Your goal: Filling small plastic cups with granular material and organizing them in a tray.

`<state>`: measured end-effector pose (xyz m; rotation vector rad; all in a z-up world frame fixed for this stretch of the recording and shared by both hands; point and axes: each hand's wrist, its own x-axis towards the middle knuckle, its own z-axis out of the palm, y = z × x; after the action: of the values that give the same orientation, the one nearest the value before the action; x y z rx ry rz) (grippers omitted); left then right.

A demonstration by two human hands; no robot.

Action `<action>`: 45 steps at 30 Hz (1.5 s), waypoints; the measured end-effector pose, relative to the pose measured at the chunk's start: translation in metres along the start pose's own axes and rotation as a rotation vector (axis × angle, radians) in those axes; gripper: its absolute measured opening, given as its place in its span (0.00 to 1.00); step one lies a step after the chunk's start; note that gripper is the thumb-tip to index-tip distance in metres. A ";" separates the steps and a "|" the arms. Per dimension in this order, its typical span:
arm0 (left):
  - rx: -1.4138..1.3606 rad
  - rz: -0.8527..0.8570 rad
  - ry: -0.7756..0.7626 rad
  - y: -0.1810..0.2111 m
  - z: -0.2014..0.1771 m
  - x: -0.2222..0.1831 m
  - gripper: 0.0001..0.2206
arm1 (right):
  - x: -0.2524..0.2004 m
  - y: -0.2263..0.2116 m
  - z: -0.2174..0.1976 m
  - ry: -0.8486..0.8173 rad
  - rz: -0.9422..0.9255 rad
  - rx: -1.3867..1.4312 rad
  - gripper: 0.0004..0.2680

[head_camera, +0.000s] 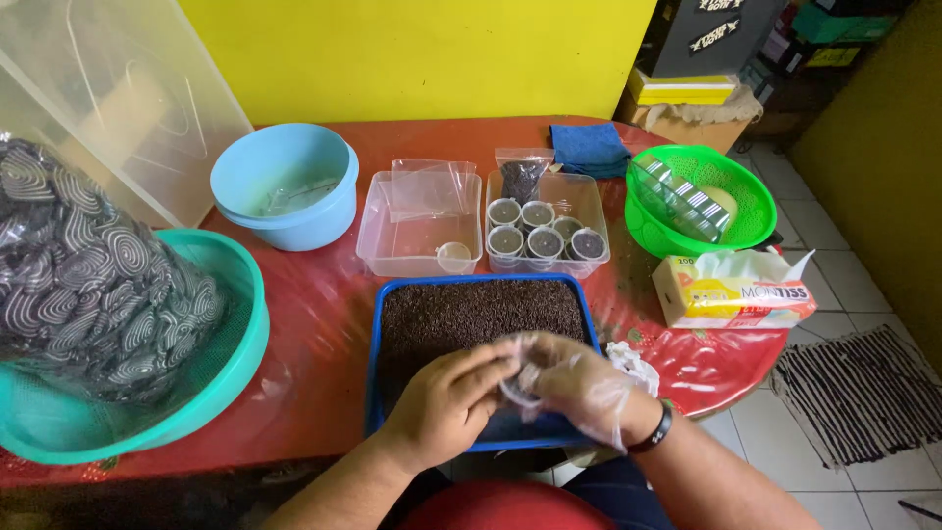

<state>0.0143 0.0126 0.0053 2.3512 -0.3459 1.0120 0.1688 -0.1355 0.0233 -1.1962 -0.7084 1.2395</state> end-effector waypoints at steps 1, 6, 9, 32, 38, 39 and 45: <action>-0.001 0.000 -0.001 -0.004 -0.003 0.002 0.25 | 0.007 -0.002 -0.017 0.001 0.000 0.001 0.09; -0.123 -0.333 0.134 -0.034 -0.005 0.004 0.04 | 0.057 -0.050 -0.114 0.372 -0.337 -0.350 0.06; -0.204 -0.412 0.117 -0.033 0.000 0.002 0.02 | 0.078 -0.113 -0.082 0.856 -0.122 -0.556 0.08; -0.173 -0.293 -0.172 -0.020 -0.004 0.007 0.03 | 0.198 -0.104 -0.193 0.235 0.293 -1.842 0.12; -0.143 -0.287 -0.119 -0.018 -0.004 0.008 0.06 | 0.165 -0.130 -0.156 0.380 0.251 -1.683 0.15; -0.129 -0.228 -0.073 -0.019 -0.004 0.008 0.16 | 0.155 -0.138 -0.145 0.414 0.166 -1.653 0.15; -0.093 -0.290 -0.027 -0.019 -0.001 0.007 0.11 | 0.121 -0.144 -0.110 0.552 0.290 -1.534 0.15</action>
<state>0.0265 0.0287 0.0033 2.2514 -0.0572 0.8087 0.3451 -0.0377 0.1051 -2.8069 -1.0841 0.3136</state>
